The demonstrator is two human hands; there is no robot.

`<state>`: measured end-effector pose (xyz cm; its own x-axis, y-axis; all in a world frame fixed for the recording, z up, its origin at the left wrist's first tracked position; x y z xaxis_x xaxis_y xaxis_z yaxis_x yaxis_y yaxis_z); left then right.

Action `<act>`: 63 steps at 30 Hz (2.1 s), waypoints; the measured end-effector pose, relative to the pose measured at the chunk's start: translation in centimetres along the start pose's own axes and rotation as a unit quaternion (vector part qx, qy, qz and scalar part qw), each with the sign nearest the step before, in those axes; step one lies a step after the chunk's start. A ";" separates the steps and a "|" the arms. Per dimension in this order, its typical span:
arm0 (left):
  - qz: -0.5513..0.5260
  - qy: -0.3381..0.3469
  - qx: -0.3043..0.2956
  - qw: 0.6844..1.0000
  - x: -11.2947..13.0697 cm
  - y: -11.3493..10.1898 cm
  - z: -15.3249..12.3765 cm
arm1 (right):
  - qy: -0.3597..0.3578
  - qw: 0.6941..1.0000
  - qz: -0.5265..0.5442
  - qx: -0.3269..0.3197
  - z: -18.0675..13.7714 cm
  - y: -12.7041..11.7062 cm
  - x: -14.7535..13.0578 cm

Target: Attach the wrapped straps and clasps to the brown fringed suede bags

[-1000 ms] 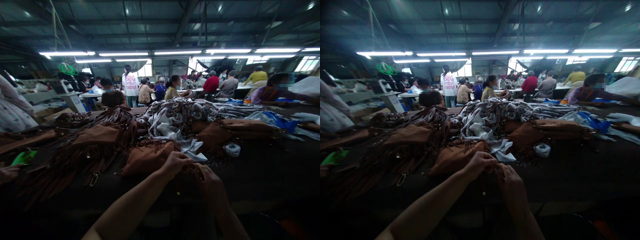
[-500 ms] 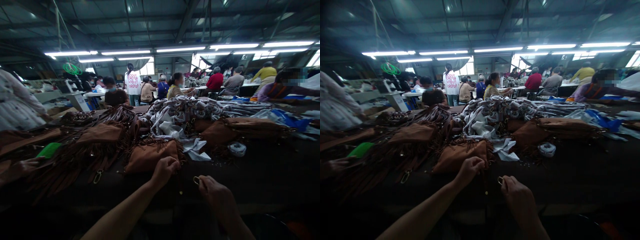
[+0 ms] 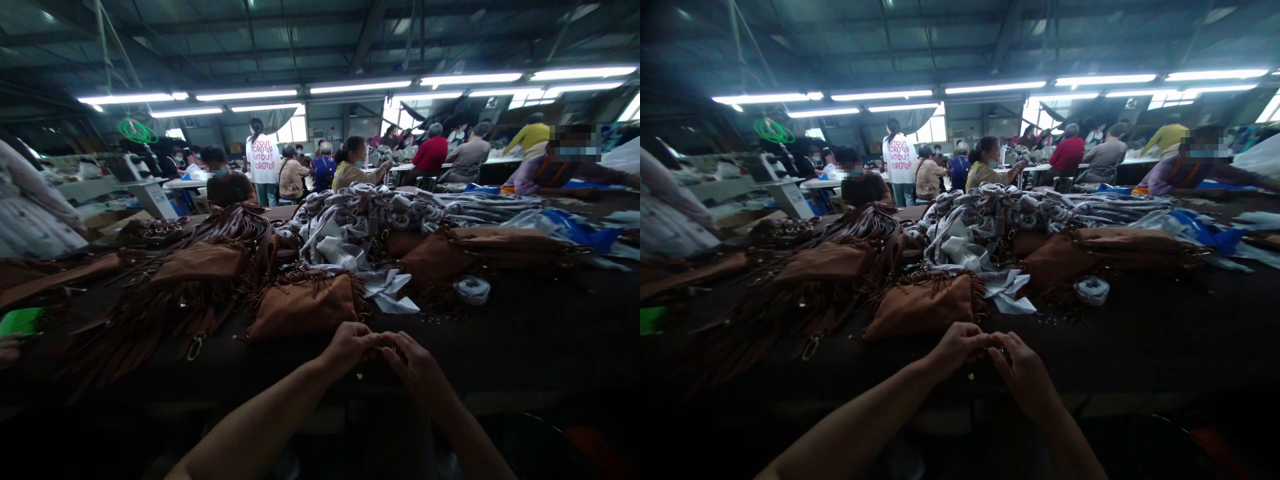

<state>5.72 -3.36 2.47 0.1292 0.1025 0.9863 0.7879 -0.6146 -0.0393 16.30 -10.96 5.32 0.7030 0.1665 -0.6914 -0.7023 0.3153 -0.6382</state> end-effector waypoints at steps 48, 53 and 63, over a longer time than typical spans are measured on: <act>0.477 0.298 0.241 0.791 2.3 -3.3 1.6 | -0.214 0.949 -0.224 0.063 7.8 4.5 2.4; 0.453 0.300 0.240 0.804 2.3 -3.7 1.3 | -0.237 0.944 -0.221 0.063 7.9 4.9 2.3; 0.457 0.267 0.233 0.816 3.3 -4.0 0.0 | -0.211 0.949 -0.229 0.040 6.0 3.4 2.4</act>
<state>3.00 -0.50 5.89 0.6081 -0.6639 0.4352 0.6689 0.1333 -0.7313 16.26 -3.84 3.54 0.9267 0.3492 -0.1388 -0.3128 0.5122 -0.7999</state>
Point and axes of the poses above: each hand's wrist, its own z-axis towards the middle knuckle, its own y-axis out of the palm, x = y × z, the point moved 7 cm from there along z, towards the middle knuckle, and after that the axes turned 3 degrees about x, right-handed, at the moved point
